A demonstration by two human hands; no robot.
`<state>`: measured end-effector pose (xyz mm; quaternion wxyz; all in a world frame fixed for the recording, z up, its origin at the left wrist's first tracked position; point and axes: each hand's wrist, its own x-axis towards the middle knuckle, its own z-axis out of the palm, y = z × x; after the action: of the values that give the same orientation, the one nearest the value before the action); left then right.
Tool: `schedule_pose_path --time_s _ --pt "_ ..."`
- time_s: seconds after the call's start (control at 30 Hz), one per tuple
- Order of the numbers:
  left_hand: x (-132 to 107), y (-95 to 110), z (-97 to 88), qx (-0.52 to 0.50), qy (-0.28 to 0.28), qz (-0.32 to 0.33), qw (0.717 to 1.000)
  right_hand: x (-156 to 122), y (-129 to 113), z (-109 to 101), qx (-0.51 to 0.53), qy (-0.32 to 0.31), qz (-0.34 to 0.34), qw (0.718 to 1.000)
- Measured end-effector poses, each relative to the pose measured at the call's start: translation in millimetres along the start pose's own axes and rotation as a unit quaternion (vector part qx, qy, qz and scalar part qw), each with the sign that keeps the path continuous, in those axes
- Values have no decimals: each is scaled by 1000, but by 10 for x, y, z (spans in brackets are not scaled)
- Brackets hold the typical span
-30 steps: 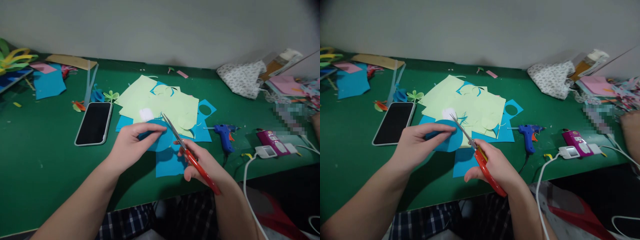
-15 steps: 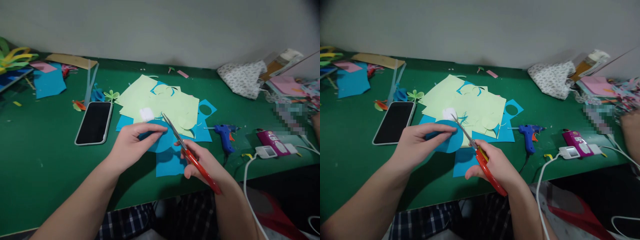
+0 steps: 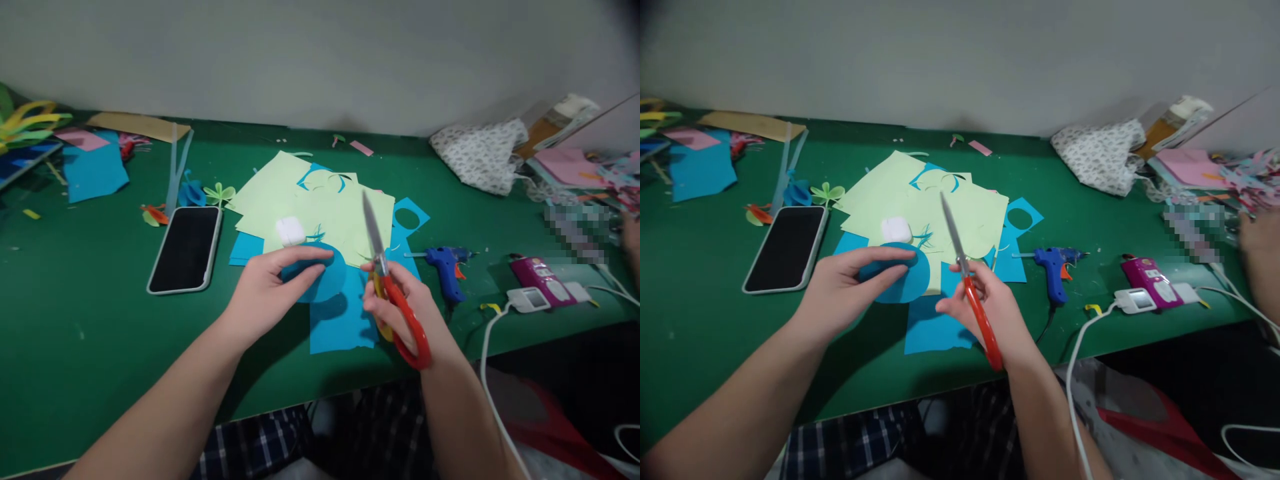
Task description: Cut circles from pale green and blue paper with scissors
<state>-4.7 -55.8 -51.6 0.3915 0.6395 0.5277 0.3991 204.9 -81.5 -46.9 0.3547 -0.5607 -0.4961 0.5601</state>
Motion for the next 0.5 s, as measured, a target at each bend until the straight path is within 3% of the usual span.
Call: schedule_pose_path --time_s 0.17,0.27,0.4,0.5 --pt "-13 -36 151 -29 22 -35 999 103 7 175 104 75 -66 990" --pt "-20 -46 216 -95 3 -74 993 132 21 191 121 68 -77 987" --pt "-23 -55 286 -220 -46 -140 964 130 25 177 145 55 -65 986" --pt "-28 -58 327 -265 -29 -174 948 140 48 191 166 49 -70 983"
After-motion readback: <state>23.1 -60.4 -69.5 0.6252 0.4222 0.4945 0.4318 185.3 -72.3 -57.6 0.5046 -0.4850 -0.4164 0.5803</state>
